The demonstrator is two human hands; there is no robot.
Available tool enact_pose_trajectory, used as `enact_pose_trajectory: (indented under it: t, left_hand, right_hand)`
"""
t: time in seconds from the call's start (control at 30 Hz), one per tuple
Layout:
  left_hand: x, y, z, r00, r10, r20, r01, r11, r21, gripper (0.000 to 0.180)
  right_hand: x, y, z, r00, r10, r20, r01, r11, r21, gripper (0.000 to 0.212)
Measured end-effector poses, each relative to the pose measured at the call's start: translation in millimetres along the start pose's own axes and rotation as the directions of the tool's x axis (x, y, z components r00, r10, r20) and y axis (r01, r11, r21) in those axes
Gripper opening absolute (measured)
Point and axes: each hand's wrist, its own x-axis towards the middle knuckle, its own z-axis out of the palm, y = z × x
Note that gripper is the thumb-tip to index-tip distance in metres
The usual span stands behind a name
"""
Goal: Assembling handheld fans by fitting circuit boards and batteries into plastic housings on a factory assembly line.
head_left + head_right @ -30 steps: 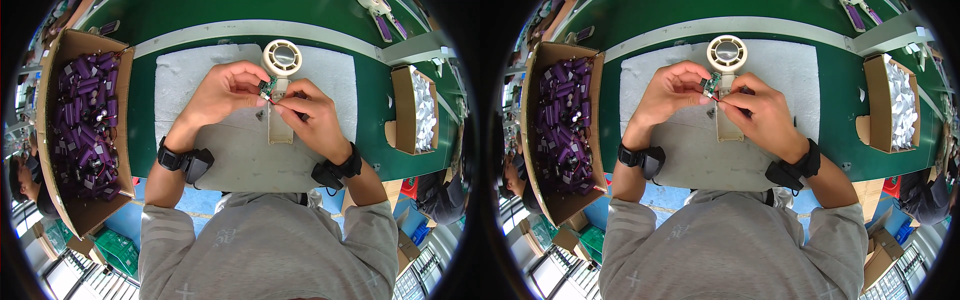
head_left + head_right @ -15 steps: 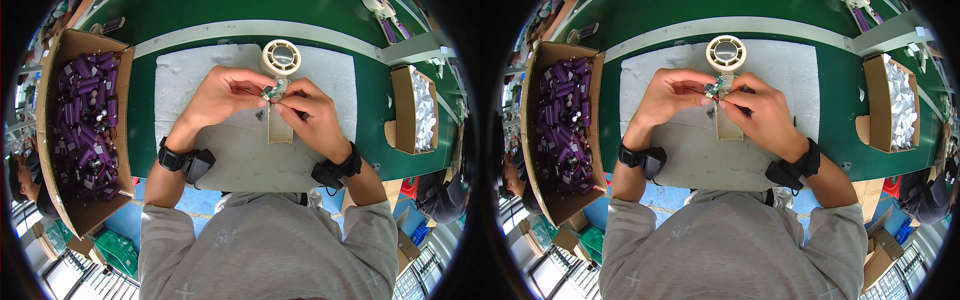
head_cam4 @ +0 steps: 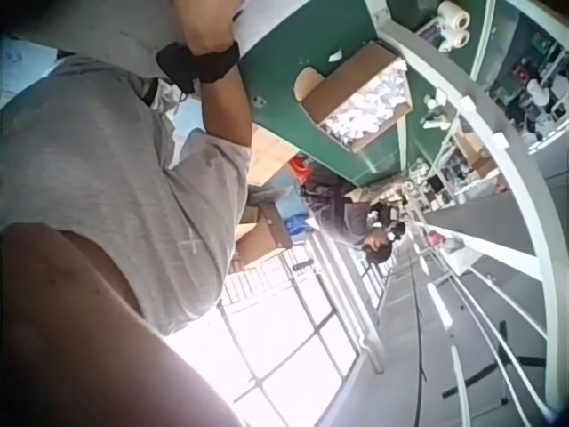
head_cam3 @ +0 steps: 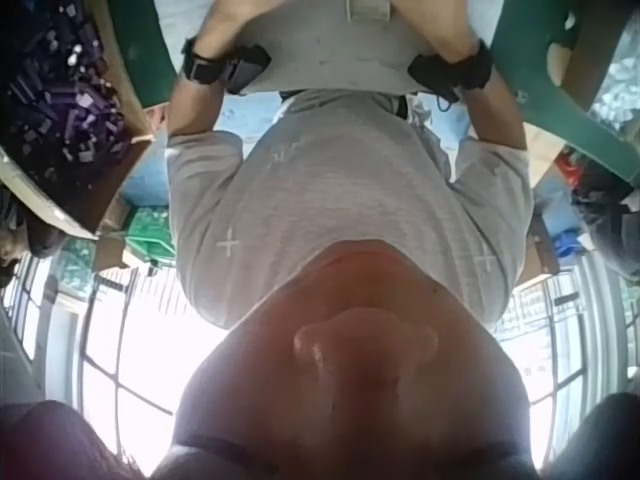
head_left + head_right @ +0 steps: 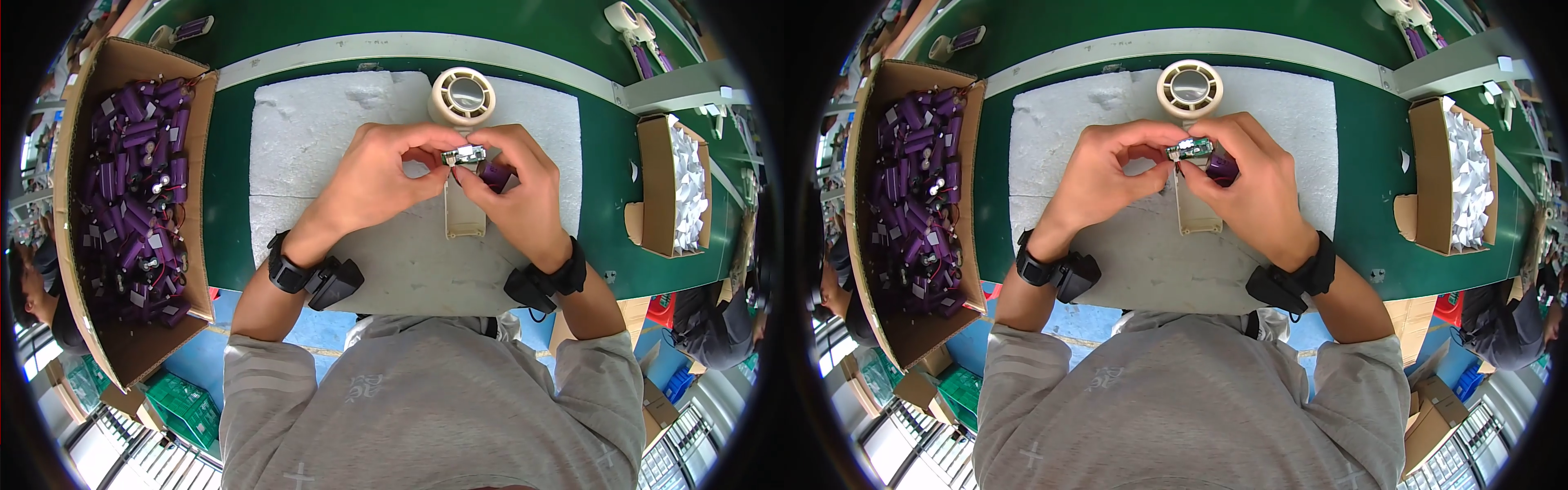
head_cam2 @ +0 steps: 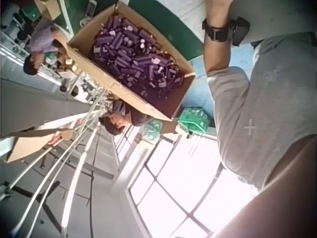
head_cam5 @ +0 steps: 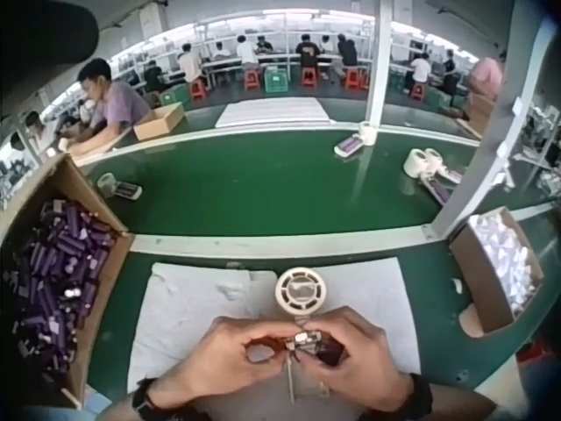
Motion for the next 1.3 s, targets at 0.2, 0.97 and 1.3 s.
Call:
enact_pose_trajectory:
  t: [0.2,0.97,1.3]
  left_hand:
    - [-1,2,0,0.998,-0.055,-0.032,0.055,0.998,-0.001,0.027]
    - [-1,-6,2,0.989,0.124,-0.077,-0.113,0.985,0.126,0.021]
    - [1,-13,-4,0.998,-0.016,0.058,0.022,0.994,-0.103,0.029]
  right_hand:
    - [2,-1,-5,1.000,0.002,0.017,-0.001,0.999,-0.048,0.035]
    - [6,-1,-6,0.999,0.035,0.026,-0.032,0.994,-0.106,0.029]
    - [0,-12,-13,0.993,0.077,0.091,-0.059,0.979,-0.195,0.023]
